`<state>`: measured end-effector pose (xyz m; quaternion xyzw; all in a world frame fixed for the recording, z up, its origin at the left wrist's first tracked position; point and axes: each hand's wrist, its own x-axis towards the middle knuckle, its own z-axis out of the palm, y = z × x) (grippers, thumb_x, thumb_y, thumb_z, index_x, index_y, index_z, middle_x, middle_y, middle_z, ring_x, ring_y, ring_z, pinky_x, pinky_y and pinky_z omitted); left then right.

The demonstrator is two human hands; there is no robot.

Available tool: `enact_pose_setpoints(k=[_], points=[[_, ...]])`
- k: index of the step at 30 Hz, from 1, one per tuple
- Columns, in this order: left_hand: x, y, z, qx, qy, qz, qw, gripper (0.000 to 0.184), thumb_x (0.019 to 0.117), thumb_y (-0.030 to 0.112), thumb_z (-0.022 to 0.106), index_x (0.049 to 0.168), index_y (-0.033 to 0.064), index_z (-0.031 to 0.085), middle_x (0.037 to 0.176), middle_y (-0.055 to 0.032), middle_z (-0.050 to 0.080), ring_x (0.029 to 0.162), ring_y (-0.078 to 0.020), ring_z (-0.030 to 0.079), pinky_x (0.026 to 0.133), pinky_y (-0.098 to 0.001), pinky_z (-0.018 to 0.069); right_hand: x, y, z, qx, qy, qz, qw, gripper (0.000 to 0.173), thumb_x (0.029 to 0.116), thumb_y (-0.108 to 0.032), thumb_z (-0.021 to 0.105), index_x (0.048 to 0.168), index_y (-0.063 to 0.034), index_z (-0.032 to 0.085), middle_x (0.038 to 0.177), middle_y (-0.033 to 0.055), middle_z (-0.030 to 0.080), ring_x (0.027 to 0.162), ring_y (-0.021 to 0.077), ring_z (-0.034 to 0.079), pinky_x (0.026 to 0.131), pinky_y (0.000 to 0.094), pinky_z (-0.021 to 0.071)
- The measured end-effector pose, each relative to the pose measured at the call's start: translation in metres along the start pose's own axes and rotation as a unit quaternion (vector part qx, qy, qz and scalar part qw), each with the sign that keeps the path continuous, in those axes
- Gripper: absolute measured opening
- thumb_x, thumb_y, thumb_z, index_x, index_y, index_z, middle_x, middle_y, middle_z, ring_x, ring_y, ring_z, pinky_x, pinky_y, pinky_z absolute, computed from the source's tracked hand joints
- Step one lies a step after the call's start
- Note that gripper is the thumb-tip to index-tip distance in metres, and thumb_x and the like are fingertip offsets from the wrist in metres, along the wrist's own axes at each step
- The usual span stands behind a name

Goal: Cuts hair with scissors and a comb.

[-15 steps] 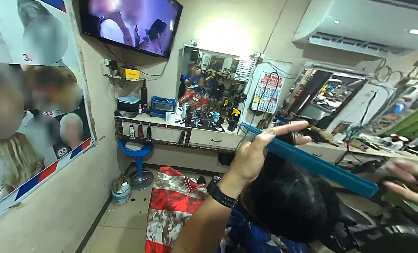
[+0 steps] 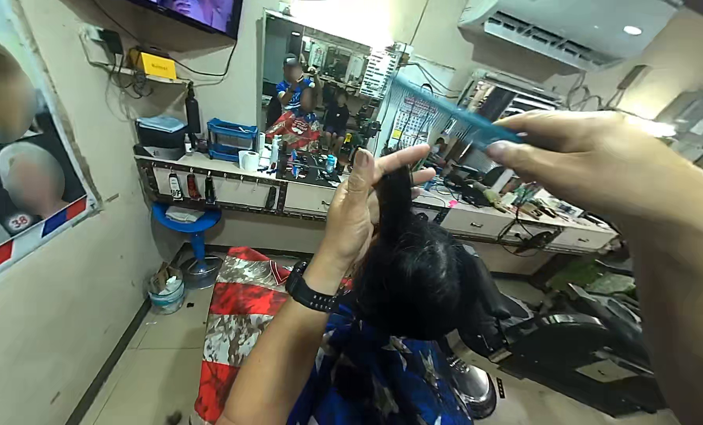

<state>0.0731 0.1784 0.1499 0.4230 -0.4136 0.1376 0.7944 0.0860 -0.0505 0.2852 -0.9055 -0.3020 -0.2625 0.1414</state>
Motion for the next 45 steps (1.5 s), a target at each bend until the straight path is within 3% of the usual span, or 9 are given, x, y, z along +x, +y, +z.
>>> enact_pose_setpoints(k=[3,17,27,32,35,37,39,42,45], points=[[-0.009,-0.001,0.006,0.029,-0.014,0.016,0.999,0.087,0.1039,0.067,0.014,0.141,0.001,0.057,0.133,-0.0177,0.065,0.113,-0.0242,0.068,0.098,-0.0387,0.0559,0.031,0.031,0.023,-0.073,-0.111,-0.02,0.991,0.026,0.1002,-0.037,0.065,0.114,-0.018,0.076,0.087,0.0106,0.072,0.076,0.0291,0.067,0.068,0.0616,0.0506],[-0.05,0.002,0.022,0.086,-0.037,0.052,0.994,0.074,0.1063,0.059,0.031,0.128,-0.0036,0.064,0.131,-0.0192,0.065,0.123,-0.0268,0.062,0.106,-0.0414,0.0512,-0.007,0.051,0.019,-0.024,-0.256,-0.17,0.951,0.019,0.0908,-0.044,0.073,0.102,-0.0297,0.079,0.077,-0.0102,0.071,0.064,0.005,0.063,0.059,0.0362,0.0536],[-0.121,-0.056,-0.071,0.248,0.141,-0.107,0.952,0.11,0.0728,0.047,0.086,0.16,0.0201,0.026,0.162,-0.0023,0.039,0.142,-0.0174,0.047,0.11,-0.0377,0.0477,-0.07,0.056,0.019,-0.05,-0.239,-0.214,0.946,0.033,0.0813,-0.052,0.074,0.107,-0.0312,0.076,0.083,-0.0142,0.067,0.073,-0.0002,0.061,0.063,0.028,0.0521],[-0.09,-0.059,-0.039,0.371,0.026,-0.157,0.915,0.115,0.0601,0.026,0.091,0.16,0.0187,0.035,0.16,-0.0033,0.042,0.141,-0.0174,0.046,0.112,-0.0441,0.0451,-0.06,0.039,-0.001,0.06,-0.311,-0.117,0.941,0.021,0.0879,-0.048,0.071,0.103,-0.0343,0.077,0.078,-0.0157,0.07,0.064,-0.002,0.063,0.053,0.0232,0.0535],[-0.051,-0.059,-0.007,0.408,-0.077,-0.036,0.909,0.077,0.0787,0.015,0.075,0.151,0.0037,0.049,0.162,-0.0079,0.04,0.152,-0.0195,0.032,0.125,-0.0445,0.0258,-0.045,0.017,-0.012,0.044,-0.311,-0.129,0.94,0.019,0.0895,-0.044,0.072,0.103,-0.0327,0.078,0.08,-0.0141,0.072,0.066,0.0003,0.065,0.054,0.0261,0.0556],[-0.037,-0.064,0.005,0.436,-0.075,-0.011,0.897,0.041,0.0884,0.008,0.071,0.129,0.006,0.068,0.145,-0.0039,0.06,0.141,-0.0136,0.047,0.121,-0.0362,0.034,-0.034,-0.001,-0.018,0.017,-0.298,-0.163,0.94,0.022,0.091,-0.047,0.071,0.108,-0.0344,0.077,0.083,-0.0156,0.072,0.068,-0.0013,0.065,0.057,0.0259,0.0566],[-0.02,-0.069,0.013,0.402,-0.067,0.001,0.913,0.018,0.0968,0.014,0.068,0.112,0.006,0.074,0.105,-0.0005,0.075,0.1,-0.0044,0.068,0.093,-0.0259,0.0549,-0.023,-0.018,-0.029,0.041,-0.255,-0.193,0.947,0.026,0.0933,-0.047,0.067,0.113,-0.0326,0.076,0.085,-0.0156,0.072,0.068,-0.0029,0.065,0.056,0.0217,0.0561],[-0.01,-0.062,0.014,0.283,-0.109,-0.032,0.952,0.043,0.1111,0.032,0.039,0.106,0.0012,0.069,0.08,-0.0001,0.065,0.076,-0.0058,0.061,0.076,-0.0249,0.0535,-0.006,-0.021,-0.035,0.066,-0.111,-0.184,0.975,0.031,0.0971,-0.042,0.063,0.121,-0.0248,0.072,0.088,-0.0125,0.071,0.069,-0.0035,0.062,0.058,0.0188,0.0536],[-0.014,-0.057,0.007,0.233,-0.092,-0.014,0.968,0.049,0.1096,0.039,0.038,0.097,0.0015,0.067,0.073,0.0031,0.058,0.066,-0.0027,0.053,0.065,-0.0209,0.0485,0.016,0.006,-0.018,-0.048,-0.099,-0.137,0.984,0.03,0.0954,-0.038,0.068,0.121,-0.0222,0.073,0.09,0.0019,0.072,0.073,0.016,0.067,0.064,0.0477,0.0543]])
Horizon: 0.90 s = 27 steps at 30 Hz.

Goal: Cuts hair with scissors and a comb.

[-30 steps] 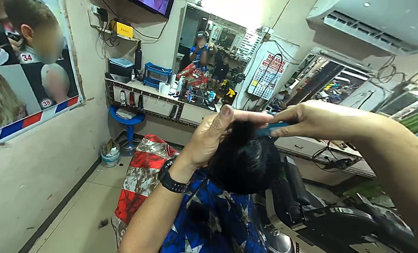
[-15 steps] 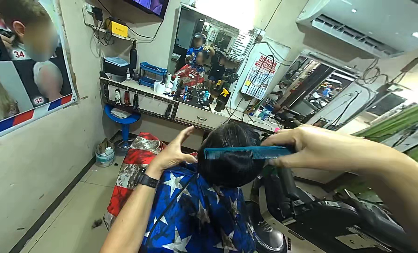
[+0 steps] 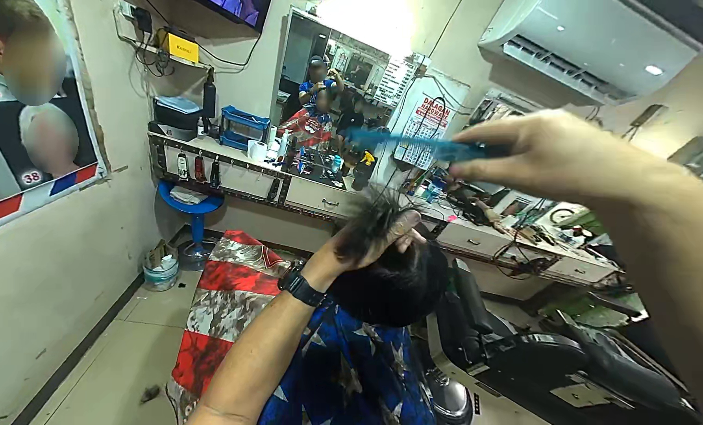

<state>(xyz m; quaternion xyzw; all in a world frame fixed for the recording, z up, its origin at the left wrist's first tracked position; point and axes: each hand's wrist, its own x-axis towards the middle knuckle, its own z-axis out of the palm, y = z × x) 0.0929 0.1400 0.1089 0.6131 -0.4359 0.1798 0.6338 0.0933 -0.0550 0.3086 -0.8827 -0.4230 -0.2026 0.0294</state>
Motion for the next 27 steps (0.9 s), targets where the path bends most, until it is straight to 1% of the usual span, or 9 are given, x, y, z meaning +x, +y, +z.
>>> enact_pose_setpoints(k=[3,7,10,14,16,18,20,24,27], points=[[-0.002,0.01,-0.006,-0.003,0.009,0.051,0.999,0.043,0.1089,0.03,0.042,0.092,-0.001,0.068,0.072,0.0001,0.062,0.065,-0.0032,0.055,0.064,-0.0215,0.0495,0.004,0.02,0.026,-0.047,-0.116,0.022,0.992,0.025,0.0931,-0.026,0.076,0.117,-0.0201,0.076,0.089,0.0068,0.073,0.076,0.0243,0.069,0.068,0.0564,0.0549],[0.006,0.02,-0.015,-0.025,-0.005,0.055,0.998,0.033,0.1078,0.02,0.044,0.091,-0.0007,0.064,0.07,-0.0001,0.059,0.064,-0.0038,0.055,0.062,-0.0212,0.0484,-0.011,0.022,0.028,0.014,-0.244,0.018,0.97,0.025,0.0881,-0.026,0.08,0.113,-0.0286,0.078,0.088,-0.0068,0.074,0.076,0.0086,0.068,0.069,0.0395,0.0577],[0.01,0.007,-0.025,-0.006,-0.004,0.049,0.999,0.049,0.111,0.036,0.036,0.092,0.0033,0.066,0.085,-0.0053,0.068,0.085,-0.0126,0.067,0.084,-0.0333,0.0567,-0.014,0.008,0.013,0.138,-0.339,0.068,0.928,0.024,0.0919,-0.014,0.074,0.114,-0.022,0.079,0.095,-0.0052,0.076,0.081,0.0077,0.07,0.071,0.0305,0.0589],[0.005,-0.025,-0.034,-0.103,0.006,0.021,0.994,0.082,0.1022,0.069,0.031,0.132,-0.0006,0.063,0.13,-0.0128,0.069,0.122,-0.0224,0.064,0.106,-0.0415,0.0518,0.003,0.017,0.003,0.158,-0.374,0.04,0.913,0.026,0.1014,-0.028,0.057,0.109,-0.0192,0.08,0.094,-0.0073,0.076,0.079,0.0043,0.067,0.07,0.0255,0.0547],[-0.012,-0.046,-0.047,-0.186,-0.022,-0.014,0.982,0.116,0.07,0.092,0.058,0.149,0.0071,0.051,0.143,-0.0053,0.062,0.127,-0.0151,0.06,0.103,-0.0351,0.0527,0.007,0.019,-0.001,0.152,-0.356,0.042,0.921,0.033,0.1023,-0.033,0.051,0.108,-0.0181,0.08,0.088,-0.006,0.075,0.069,0.0054,0.062,0.063,0.0246,0.0506],[-0.026,-0.045,-0.044,-0.195,0.014,-0.08,0.977,0.077,0.059,0.055,0.092,0.12,0.0174,0.065,0.107,0.0085,0.074,0.095,-0.0017,0.069,0.081,-0.0247,0.0588,0.013,0.016,-0.006,0.148,-0.339,0.044,0.928,0.033,0.1035,-0.032,0.05,0.105,-0.0172,0.08,0.075,-0.0049,0.069,0.059,0.0051,0.055,0.054,0.0226,0.0442],[-0.02,-0.024,-0.03,-0.119,0.026,-0.119,0.985,0.045,0.0681,0.013,0.087,0.109,0.01,0.069,0.094,0.0061,0.075,0.087,-0.0016,0.07,0.081,-0.0256,0.0595,0.021,0.013,-0.009,0.133,-0.325,0.026,0.936,0.031,0.1032,-0.031,0.052,0.102,-0.0186,0.081,0.075,-0.0059,0.07,0.06,0.0048,0.057,0.054,0.0232,0.0463],[0.018,-0.017,-0.014,-0.017,-0.016,0.017,1.0,0.033,0.0983,0.022,0.064,0.12,-0.0019,0.069,0.119,-0.0093,0.072,0.12,-0.017,0.063,0.112,-0.0386,0.0471,0.037,-0.006,-0.018,0.115,-0.264,-0.02,0.957,0.029,0.1014,-0.037,0.055,0.105,-0.022,0.08,0.084,-0.007,0.072,0.071,0.0051,0.065,0.06,0.0252,0.0547],[0.026,-0.019,-0.009,-0.092,-0.003,0.079,0.993,0.049,0.1108,0.033,0.039,0.081,0.0027,0.063,0.077,-0.0068,0.069,0.08,-0.0169,0.07,0.081,-0.0371,0.0592,0.039,-0.02,-0.028,0.147,-0.11,-0.014,0.983,0.03,0.1003,-0.041,0.056,0.114,-0.024,0.077,0.085,-0.0081,0.071,0.065,0.002,0.062,0.054,0.0187,0.0517]])
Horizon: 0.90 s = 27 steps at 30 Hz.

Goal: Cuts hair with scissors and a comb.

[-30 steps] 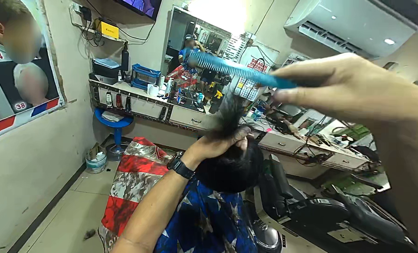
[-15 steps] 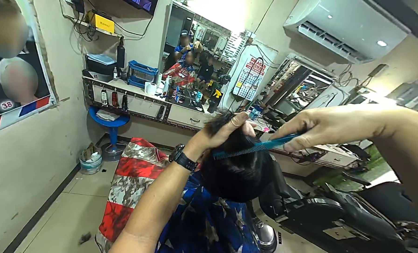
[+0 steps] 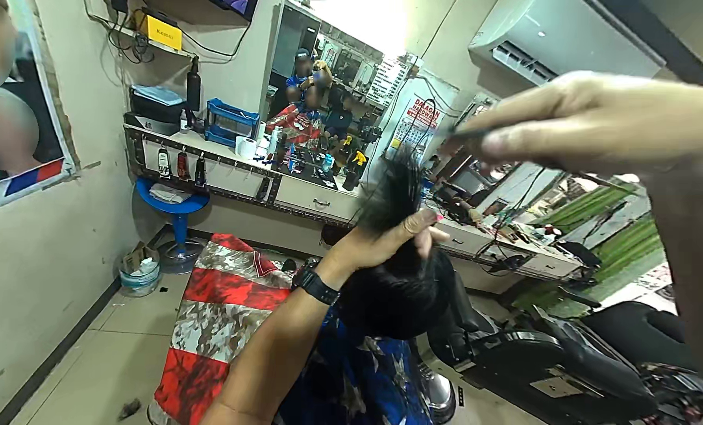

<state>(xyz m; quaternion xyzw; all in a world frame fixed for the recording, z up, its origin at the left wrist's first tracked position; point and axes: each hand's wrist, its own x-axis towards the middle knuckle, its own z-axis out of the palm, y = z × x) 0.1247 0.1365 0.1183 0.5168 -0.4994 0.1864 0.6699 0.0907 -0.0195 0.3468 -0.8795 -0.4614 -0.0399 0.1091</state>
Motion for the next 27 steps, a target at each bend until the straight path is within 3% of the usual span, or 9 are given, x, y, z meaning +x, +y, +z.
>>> enact_pose_setpoints(k=[2,5,7,14,17,20,22,24,27], points=[[-0.002,0.006,0.0,-0.041,0.006,-0.007,0.999,0.047,0.1105,0.035,0.037,0.075,0.0094,0.054,0.065,0.0001,0.058,0.065,-0.0097,0.06,0.067,-0.0284,0.0519,0.002,-0.003,0.0,-0.023,0.081,0.013,0.996,0.028,0.0995,-0.037,0.061,0.12,-0.0238,0.074,0.091,-0.0091,0.072,0.068,-0.0009,0.063,0.057,0.0164,0.0526],[-0.006,0.014,-0.004,-0.033,0.016,0.002,0.999,0.048,0.1092,0.039,0.041,0.073,0.0101,0.054,0.063,0.0009,0.058,0.065,-0.0083,0.06,0.066,-0.0263,0.0522,0.004,0.03,0.018,-0.173,0.047,0.035,0.983,0.024,0.0931,-0.03,0.073,0.115,-0.0207,0.075,0.087,0.0011,0.072,0.074,0.0156,0.067,0.066,0.0479,0.0549],[-0.006,0.016,-0.008,-0.055,0.015,0.021,0.998,0.04,0.1091,0.031,0.045,0.08,0.0076,0.059,0.065,0.0,0.061,0.066,-0.0099,0.064,0.07,-0.029,0.0562,-0.002,0.054,0.033,-0.195,-0.029,0.056,0.979,0.024,0.0906,-0.027,0.078,0.114,-0.0224,0.077,0.09,0.0022,0.074,0.08,0.0192,0.07,0.073,0.055,0.0561],[0.02,0.011,-0.034,-0.033,-0.026,-0.016,0.999,0.051,0.1124,0.031,0.034,0.085,0.0011,0.064,0.087,-0.0123,0.074,0.095,-0.0249,0.074,0.1,-0.0478,0.0564,-0.024,0.044,0.029,0.023,-0.232,0.132,0.963,0.021,0.095,-0.018,0.069,0.114,-0.0168,0.078,0.094,-0.0031,0.075,0.079,0.0074,0.067,0.069,0.0269,0.0555],[0.023,-0.015,-0.041,-0.037,0.0,-0.109,0.993,0.057,0.1128,0.037,0.03,0.112,-0.0038,0.069,0.112,-0.0157,0.074,0.111,-0.0236,0.07,0.104,-0.0419,0.053,-0.012,0.052,0.019,0.037,-0.253,0.11,0.96,0.028,0.1004,-0.032,0.056,0.108,-0.0193,0.08,0.085,-0.0061,0.073,0.07,0.0043,0.062,0.063,0.0234,0.0496],[-0.009,-0.017,-0.036,-0.046,0.127,-0.244,0.96,0.063,0.1047,0.062,0.036,0.139,0.0158,0.062,0.121,-0.0034,0.073,0.106,-0.0122,0.068,0.09,-0.0338,0.0557,-0.005,0.047,0.015,0.027,-0.238,0.134,0.961,0.032,0.1035,-0.026,0.05,0.106,-0.0153,0.08,0.081,-0.0027,0.071,0.065,0.0073,0.058,0.061,0.0255,0.047],[-0.03,-0.021,-0.039,-0.064,0.195,-0.241,0.949,0.053,0.1077,0.054,0.034,0.137,0.0148,0.054,0.112,0.0006,0.069,0.094,-0.0064,0.064,0.082,-0.0279,0.0545,-0.003,0.045,0.011,0.025,-0.225,0.135,0.964,0.031,0.1021,-0.024,0.051,0.104,-0.0154,0.08,0.088,-0.0036,0.074,0.067,0.0058,0.058,0.062,0.0245,0.0465],[-0.056,-0.026,-0.047,-0.098,0.219,-0.201,0.95,0.048,0.1077,0.045,0.043,0.135,0.0063,0.053,0.121,-0.0058,0.068,0.108,-0.0124,0.065,0.096,-0.0338,0.053,-0.001,0.043,0.008,0.022,-0.211,0.137,0.967,0.027,0.1006,-0.025,0.055,0.102,-0.0165,0.081,0.089,-0.0046,0.074,0.069,0.0054,0.059,0.063,0.0246,0.0471],[-0.088,-0.028,-0.05,-0.11,0.138,-0.111,0.978,0.05,0.0843,0.062,0.074,0.102,0.0165,0.064,0.124,0.0024,0.069,0.117,-0.006,0.062,0.097,-0.0273,0.0511,0.0,0.036,0.003,0.02,-0.202,0.144,0.969,0.022,0.1002,-0.025,0.06,0.103,-0.0171,0.08,0.088,-0.0042,0.074,0.073,0.0061,0.063,0.065,0.025,0.0506]])
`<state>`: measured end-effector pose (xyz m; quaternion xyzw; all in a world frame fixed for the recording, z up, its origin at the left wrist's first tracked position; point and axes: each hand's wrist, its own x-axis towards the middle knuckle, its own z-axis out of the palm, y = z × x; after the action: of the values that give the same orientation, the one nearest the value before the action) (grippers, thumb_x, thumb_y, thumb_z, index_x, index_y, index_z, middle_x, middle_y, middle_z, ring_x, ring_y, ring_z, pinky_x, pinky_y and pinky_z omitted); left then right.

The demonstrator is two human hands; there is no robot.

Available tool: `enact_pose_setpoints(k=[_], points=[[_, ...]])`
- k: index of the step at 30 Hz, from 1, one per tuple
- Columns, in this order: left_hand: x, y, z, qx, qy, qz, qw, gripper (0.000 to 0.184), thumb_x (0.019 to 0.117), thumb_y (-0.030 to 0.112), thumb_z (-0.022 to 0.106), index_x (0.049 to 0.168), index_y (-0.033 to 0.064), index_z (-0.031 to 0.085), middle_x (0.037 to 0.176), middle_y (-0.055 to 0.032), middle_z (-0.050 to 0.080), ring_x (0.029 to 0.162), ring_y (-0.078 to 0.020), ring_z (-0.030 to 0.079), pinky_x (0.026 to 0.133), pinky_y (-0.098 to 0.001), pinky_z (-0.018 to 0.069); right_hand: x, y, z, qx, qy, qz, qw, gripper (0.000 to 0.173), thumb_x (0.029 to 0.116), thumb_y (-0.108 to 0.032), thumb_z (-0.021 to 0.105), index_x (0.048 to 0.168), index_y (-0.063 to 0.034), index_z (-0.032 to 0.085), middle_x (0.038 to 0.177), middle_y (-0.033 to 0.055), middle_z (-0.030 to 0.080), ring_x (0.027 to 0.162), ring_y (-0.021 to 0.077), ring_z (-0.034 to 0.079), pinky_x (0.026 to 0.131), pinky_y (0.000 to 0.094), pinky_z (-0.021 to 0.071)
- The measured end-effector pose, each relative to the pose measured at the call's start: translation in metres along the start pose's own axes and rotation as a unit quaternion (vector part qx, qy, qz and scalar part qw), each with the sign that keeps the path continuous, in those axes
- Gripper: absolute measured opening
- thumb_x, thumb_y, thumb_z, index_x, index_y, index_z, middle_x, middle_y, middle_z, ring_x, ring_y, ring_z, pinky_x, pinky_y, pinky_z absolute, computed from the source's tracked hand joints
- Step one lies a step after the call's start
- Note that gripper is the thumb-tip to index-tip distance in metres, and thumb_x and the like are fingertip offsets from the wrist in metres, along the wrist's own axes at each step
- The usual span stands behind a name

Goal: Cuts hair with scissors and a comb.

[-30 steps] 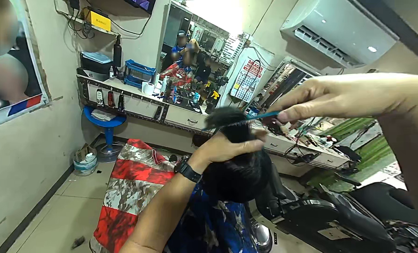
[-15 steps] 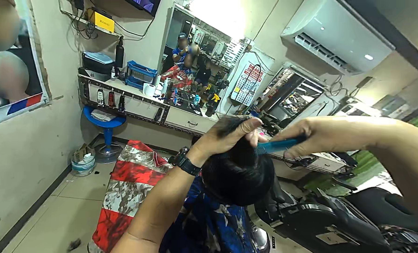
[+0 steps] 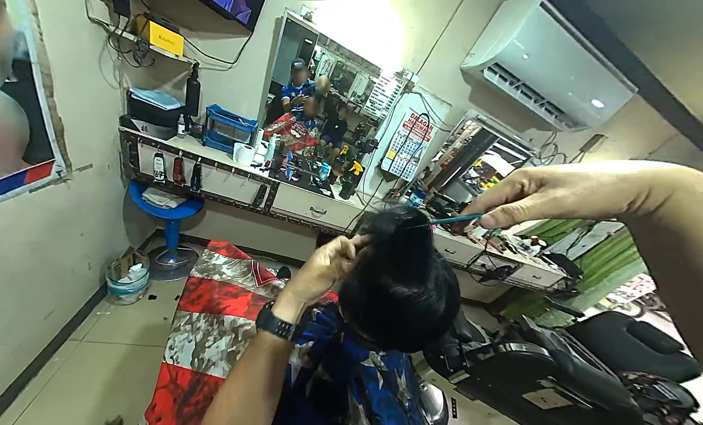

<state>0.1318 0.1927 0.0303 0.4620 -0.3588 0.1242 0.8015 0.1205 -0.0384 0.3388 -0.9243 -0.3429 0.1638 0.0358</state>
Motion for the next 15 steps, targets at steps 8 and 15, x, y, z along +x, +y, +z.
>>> enact_pose_setpoints(k=[8,15], points=[[0.03,0.032,0.068,0.121,-0.066,0.085,0.987,0.042,0.0814,0.018,0.084,0.119,0.0044,0.075,0.125,-0.0048,0.072,0.123,-0.0122,0.06,0.11,-0.0372,0.0446,0.003,-0.018,-0.006,-0.025,0.023,0.023,0.999,0.015,0.0975,-0.02,0.068,0.106,-0.0181,0.079,0.092,-0.0036,0.075,0.079,0.0076,0.067,0.067,0.0272,0.0545],[0.046,0.043,0.062,0.009,-0.004,0.162,0.987,0.033,0.1034,0.01,0.057,0.132,-0.0065,0.064,0.134,-0.0148,0.066,0.125,-0.0185,0.062,0.108,-0.0363,0.0498,0.012,-0.045,-0.022,-0.05,0.027,0.014,0.998,0.016,0.0972,-0.021,0.069,0.11,-0.0185,0.079,0.093,-0.003,0.075,0.081,0.0094,0.069,0.07,0.0281,0.0581]])
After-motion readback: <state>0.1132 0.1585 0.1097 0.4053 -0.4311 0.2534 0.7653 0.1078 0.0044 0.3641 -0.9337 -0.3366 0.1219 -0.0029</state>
